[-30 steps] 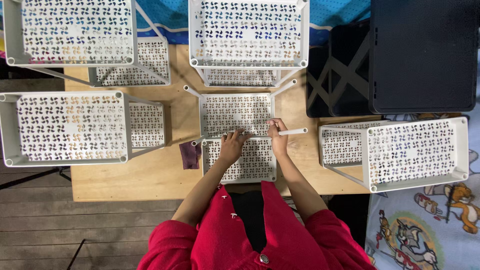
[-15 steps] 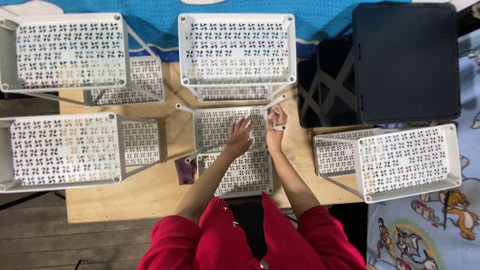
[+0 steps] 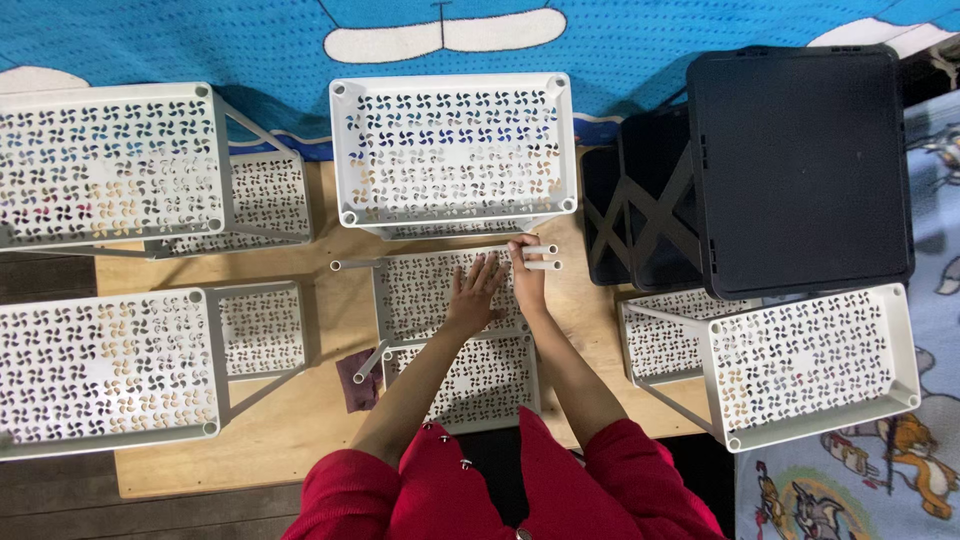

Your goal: The person takes apart small white plastic drawer cabinets on a wooden table. They pull perforated drawers out of the frames, detach white plastic legs from the drawer units, and stack the removed drawers together on the table.

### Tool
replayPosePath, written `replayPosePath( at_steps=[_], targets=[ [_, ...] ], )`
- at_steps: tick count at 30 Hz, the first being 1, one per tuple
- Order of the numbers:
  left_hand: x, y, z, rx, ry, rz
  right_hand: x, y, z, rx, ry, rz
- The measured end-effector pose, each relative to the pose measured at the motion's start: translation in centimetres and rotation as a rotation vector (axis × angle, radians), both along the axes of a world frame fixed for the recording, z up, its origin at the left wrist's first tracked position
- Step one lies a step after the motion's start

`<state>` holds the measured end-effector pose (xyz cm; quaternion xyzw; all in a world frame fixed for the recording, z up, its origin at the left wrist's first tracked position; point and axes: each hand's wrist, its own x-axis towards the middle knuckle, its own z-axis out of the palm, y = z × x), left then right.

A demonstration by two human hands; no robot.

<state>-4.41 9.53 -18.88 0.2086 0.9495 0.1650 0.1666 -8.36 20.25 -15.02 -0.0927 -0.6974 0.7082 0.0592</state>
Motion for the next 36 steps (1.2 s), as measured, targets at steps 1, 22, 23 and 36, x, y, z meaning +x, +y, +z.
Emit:
replayPosePath(
  at_steps=[1,22,23,36],
  targets=[
    [0.0,0.0,-0.1,0.008,0.019,0.005,-0.2,-0.1,0.0,0.029,-0.006,0.007],
    [-0.3,-0.2,-1.3,0.041,-0.021,0.036,-1.7,0.2,-1.0,-0.284,0.046,-0.052],
    [0.0,-0.1,-1.3,0.047,-0.015,0.031,-1.2,0.6,-1.0,-0.103,0.065,0.012],
    [0.2,-1.0,0.0,0.382,-0.177,0.194,4.5,2.4,0.5,0.335,0.156,0.179]
  ],
)
